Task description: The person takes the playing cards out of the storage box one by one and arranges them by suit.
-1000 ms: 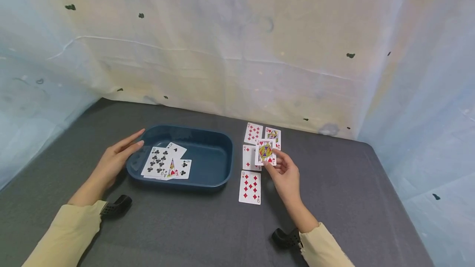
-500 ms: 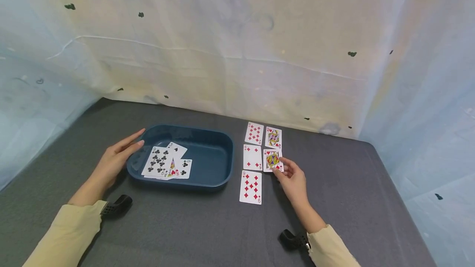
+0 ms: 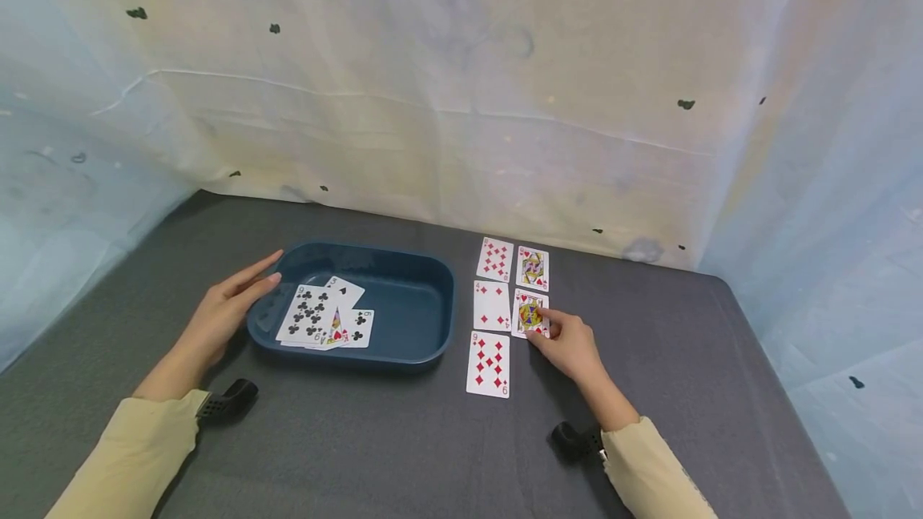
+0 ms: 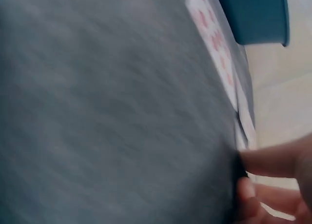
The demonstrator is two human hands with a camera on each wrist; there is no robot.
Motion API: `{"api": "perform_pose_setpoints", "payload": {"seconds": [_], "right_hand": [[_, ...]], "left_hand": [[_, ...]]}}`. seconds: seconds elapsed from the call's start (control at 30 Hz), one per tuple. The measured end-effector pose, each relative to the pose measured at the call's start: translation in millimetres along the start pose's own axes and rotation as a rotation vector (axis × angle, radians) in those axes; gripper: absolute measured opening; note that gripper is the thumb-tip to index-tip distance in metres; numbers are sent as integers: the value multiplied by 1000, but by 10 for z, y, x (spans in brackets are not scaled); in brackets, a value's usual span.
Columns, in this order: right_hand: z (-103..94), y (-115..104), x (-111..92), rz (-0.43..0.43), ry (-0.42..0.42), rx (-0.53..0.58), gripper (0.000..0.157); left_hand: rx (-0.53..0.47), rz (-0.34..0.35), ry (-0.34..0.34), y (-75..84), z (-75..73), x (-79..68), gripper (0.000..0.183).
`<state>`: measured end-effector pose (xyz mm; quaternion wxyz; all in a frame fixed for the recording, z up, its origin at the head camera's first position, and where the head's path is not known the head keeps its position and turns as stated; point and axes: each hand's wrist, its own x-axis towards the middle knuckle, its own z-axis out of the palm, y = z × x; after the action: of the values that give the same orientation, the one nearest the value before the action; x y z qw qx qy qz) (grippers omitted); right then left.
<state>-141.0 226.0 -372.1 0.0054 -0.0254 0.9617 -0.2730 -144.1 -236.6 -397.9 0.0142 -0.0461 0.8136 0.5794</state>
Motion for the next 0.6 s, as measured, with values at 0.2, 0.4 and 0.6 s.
{"api": "perform_pose_setpoints", "payload": {"seconds": [0.2, 0.4, 0.6], "right_hand": [[-98, 35, 70, -37, -96, -92, 53], [-79, 27, 87, -39, -66, -57, 53], [25, -194, 85, -78, 41, 116, 50]], "left_hand": [[-5, 7, -3, -4, 3, -9, 60], [-1, 20, -6, -11, 4, -4, 60], [-14, 16, -16, -10, -1, -2, 59]]}}
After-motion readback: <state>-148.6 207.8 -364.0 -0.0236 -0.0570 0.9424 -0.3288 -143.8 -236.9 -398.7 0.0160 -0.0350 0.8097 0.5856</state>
